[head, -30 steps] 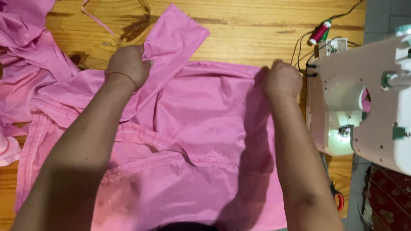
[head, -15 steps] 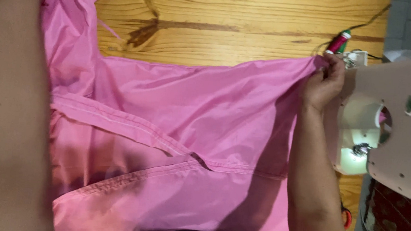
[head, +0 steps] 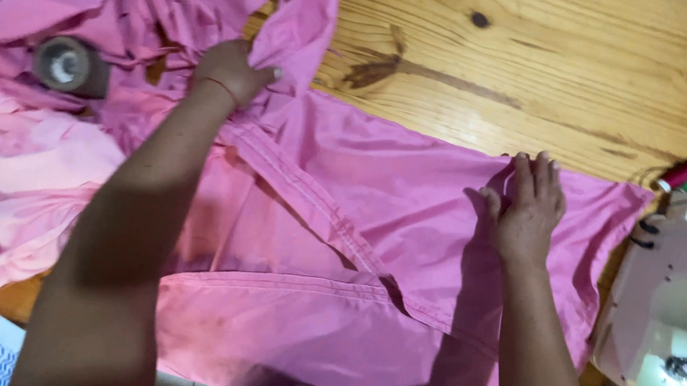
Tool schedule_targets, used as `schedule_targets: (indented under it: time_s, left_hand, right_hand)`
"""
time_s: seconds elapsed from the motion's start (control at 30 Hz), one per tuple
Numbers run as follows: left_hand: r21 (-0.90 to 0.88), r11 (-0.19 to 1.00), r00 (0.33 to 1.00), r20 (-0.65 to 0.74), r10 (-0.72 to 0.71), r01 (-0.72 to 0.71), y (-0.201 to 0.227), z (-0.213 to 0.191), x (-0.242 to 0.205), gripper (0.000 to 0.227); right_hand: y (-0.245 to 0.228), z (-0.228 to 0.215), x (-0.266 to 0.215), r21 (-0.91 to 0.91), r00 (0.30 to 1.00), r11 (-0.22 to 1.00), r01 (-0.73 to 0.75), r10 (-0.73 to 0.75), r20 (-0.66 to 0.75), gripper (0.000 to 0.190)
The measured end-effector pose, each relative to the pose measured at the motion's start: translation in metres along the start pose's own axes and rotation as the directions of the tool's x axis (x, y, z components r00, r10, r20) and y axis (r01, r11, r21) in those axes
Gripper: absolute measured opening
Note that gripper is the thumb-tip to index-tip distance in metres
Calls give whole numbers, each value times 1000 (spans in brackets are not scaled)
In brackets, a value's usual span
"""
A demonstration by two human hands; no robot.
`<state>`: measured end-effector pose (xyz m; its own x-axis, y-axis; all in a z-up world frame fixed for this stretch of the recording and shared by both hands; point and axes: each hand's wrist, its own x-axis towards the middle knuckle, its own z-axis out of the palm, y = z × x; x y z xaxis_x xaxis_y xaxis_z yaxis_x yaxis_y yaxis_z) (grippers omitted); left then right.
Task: The person spreads a pink garment on a wooden table, then uses scissors to trim excess fabric and threads along seams and edges. The person repeatedly folds and repositions the garment to access different areas for cutting.
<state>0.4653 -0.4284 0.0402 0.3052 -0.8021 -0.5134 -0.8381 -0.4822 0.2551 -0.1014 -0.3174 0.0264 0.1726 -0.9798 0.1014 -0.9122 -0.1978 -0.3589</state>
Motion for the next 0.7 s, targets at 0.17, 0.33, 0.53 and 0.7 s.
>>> schedule_targets:
  time_s: [0.17, 0.33, 0.53, 0.7]
  left_hand:
    - [-58, 989, 861, -501, 92, -139, -49, 5, 35, 9]
    - [-312, 886, 785, -613, 87, -342, -123, 5, 67, 9]
    - [-332, 872, 928, -231, 294, -359, -148, -6, -14, 52]
    - [239, 963, 959, -220, 178, -124, -204, 11, 43, 82]
  right_hand:
    - [11, 22, 5, -12, 986, 991, -132, 132, 102, 119]
    - [18, 20, 8, -81, 992, 992, -98, 105, 77, 109]
    - [-31, 23, 6, 37, 985, 993, -115, 109, 131, 101]
    - [-29, 55, 0, -7, 998, 999, -35, 35, 60, 110]
